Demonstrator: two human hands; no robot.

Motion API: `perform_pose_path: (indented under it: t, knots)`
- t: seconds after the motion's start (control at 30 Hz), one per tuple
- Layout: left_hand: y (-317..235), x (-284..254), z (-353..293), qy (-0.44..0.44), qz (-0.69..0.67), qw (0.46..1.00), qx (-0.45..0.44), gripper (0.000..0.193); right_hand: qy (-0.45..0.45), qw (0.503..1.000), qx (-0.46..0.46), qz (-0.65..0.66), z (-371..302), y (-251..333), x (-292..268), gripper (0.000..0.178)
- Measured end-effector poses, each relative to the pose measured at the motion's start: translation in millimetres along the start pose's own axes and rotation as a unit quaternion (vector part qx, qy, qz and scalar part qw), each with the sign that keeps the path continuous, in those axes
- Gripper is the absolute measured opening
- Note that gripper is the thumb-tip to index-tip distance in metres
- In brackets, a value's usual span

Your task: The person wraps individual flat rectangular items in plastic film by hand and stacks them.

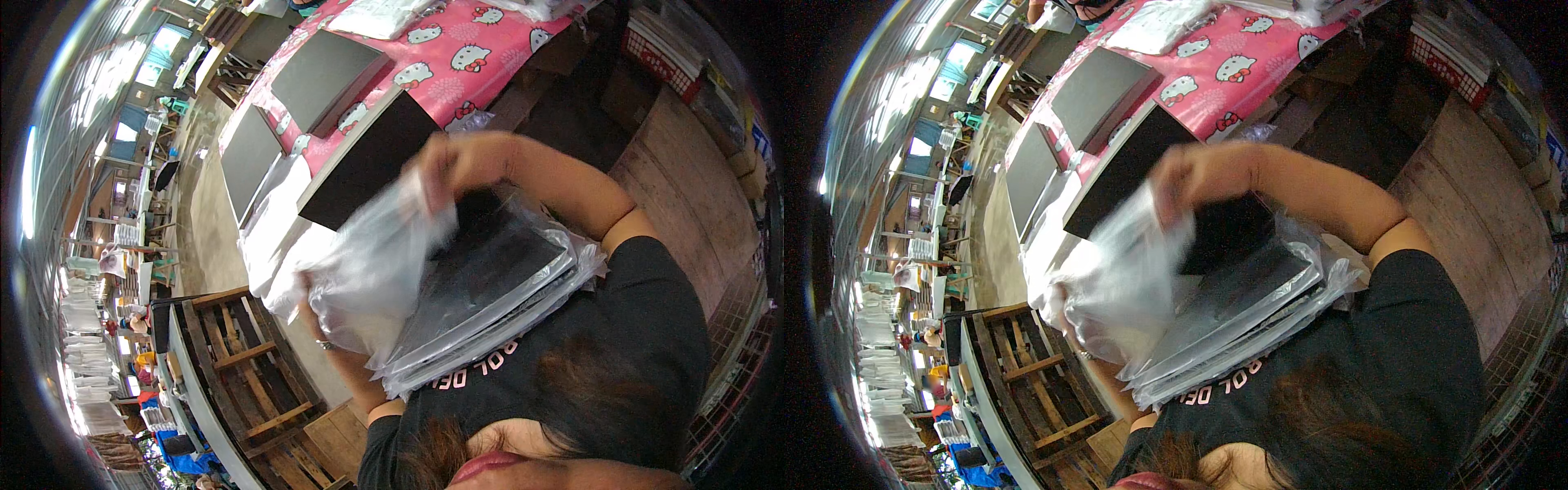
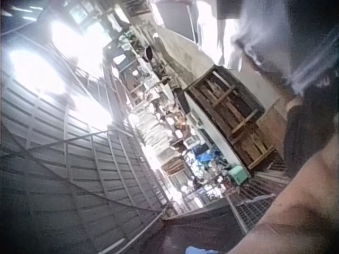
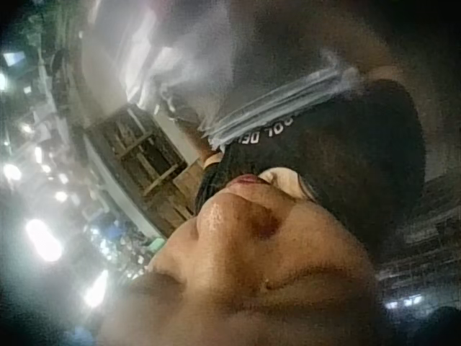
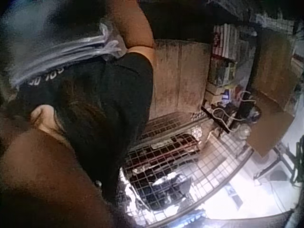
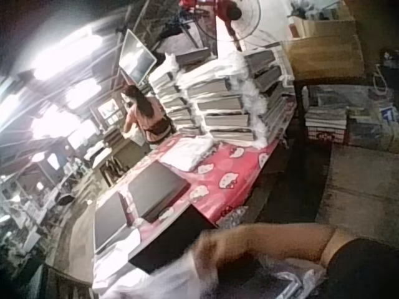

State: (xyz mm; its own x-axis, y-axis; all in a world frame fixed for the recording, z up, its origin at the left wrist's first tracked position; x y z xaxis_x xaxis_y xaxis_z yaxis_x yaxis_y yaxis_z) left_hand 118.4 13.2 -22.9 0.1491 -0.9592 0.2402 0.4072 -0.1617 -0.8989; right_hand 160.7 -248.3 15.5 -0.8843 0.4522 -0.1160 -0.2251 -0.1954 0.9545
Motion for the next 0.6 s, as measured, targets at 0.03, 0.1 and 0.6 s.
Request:
perform_pose_path:
  t: [0.03, 0.1, 0.6]
  knots:
    - [5, 11, -5, 0.009, 0.025, 1.0, -0.002, 0.037, -0.144, 0.972, -0.036, 0.183, -22, -5, -42, 0.027]
    - [-11, 20, -10, 0.004, 0.075, 0.997, 0.021, 0.04, -0.072, 0.905, -0.047, 0.417, -15, -4, -54, 0.027]
    - [65, -57, -12, 0.12, -0.35, 0.902, -0.223, 0.045, 0.021, 0.975, 0.214, -0.047, -21, -22, -26, 0.018]
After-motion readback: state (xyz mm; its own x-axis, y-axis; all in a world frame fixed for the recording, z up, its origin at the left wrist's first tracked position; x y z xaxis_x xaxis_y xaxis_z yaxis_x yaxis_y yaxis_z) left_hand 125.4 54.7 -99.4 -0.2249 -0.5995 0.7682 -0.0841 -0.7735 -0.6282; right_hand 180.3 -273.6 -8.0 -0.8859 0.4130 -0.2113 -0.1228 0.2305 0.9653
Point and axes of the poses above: each hand's wrist, its own z-axis towards the middle knuckle, its own x-axis out of the palm, y = z × x, the point moved 9 cm from there along z, towards the middle knuckle, and after that the axes turned 14 degrees about x, right-handed, at the moved point
